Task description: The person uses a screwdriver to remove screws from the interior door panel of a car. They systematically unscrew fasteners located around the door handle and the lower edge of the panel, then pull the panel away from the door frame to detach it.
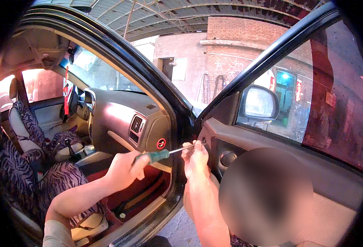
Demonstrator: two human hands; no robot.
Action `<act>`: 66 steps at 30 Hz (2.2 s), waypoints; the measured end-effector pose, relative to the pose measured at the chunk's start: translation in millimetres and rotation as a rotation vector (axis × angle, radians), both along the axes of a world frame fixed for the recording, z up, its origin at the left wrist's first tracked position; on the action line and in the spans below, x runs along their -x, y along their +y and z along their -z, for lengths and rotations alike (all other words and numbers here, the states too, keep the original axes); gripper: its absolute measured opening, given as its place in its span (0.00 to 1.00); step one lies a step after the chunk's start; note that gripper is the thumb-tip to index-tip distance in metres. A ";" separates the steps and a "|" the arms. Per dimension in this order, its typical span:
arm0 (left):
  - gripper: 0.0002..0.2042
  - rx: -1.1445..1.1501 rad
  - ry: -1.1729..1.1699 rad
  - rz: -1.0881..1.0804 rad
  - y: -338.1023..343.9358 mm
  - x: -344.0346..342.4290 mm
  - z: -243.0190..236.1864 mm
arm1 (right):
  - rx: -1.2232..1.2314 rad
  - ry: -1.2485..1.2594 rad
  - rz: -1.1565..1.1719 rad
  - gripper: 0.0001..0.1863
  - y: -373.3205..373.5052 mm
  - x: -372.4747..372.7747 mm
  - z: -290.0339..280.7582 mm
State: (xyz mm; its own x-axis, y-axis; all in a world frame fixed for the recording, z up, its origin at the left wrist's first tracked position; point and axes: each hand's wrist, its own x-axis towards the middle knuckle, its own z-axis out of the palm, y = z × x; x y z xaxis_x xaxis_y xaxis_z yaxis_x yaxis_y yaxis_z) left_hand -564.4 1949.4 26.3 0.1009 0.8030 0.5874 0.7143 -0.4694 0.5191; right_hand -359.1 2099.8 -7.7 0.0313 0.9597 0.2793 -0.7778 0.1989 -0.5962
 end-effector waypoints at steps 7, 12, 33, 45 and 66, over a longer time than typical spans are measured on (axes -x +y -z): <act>0.19 -0.065 0.096 0.035 -9.5 4.4 4.4 | 0.016 -0.072 0.020 0.11 1.3 -1.9 2.7; 0.18 -0.532 0.327 0.014 4.4 18.2 23.4 | -0.007 -0.058 0.003 0.11 -1.6 -0.4 1.5; 0.31 0.270 -0.406 0.131 10.9 10.1 16.5 | -0.122 -0.033 -0.319 0.13 -13.7 -4.1 11.8; 0.15 -0.244 0.003 0.138 4.2 9.8 38.7 | -0.019 -0.106 -0.136 0.11 -17.2 2.5 14.0; 0.16 0.127 -0.788 0.766 185.0 -90.2 43.4 | 0.013 -0.222 -0.129 0.09 -52.7 -10.1 2.6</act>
State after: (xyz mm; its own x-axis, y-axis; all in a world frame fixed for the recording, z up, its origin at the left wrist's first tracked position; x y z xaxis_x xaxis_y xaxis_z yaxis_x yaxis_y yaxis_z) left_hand -474.2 2134.5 -17.1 0.2307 0.7469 0.6236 -0.2942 -0.5573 0.7764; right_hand -348.9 2047.1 -10.3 -0.1518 0.9555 0.2530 -0.6462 0.0978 -0.7569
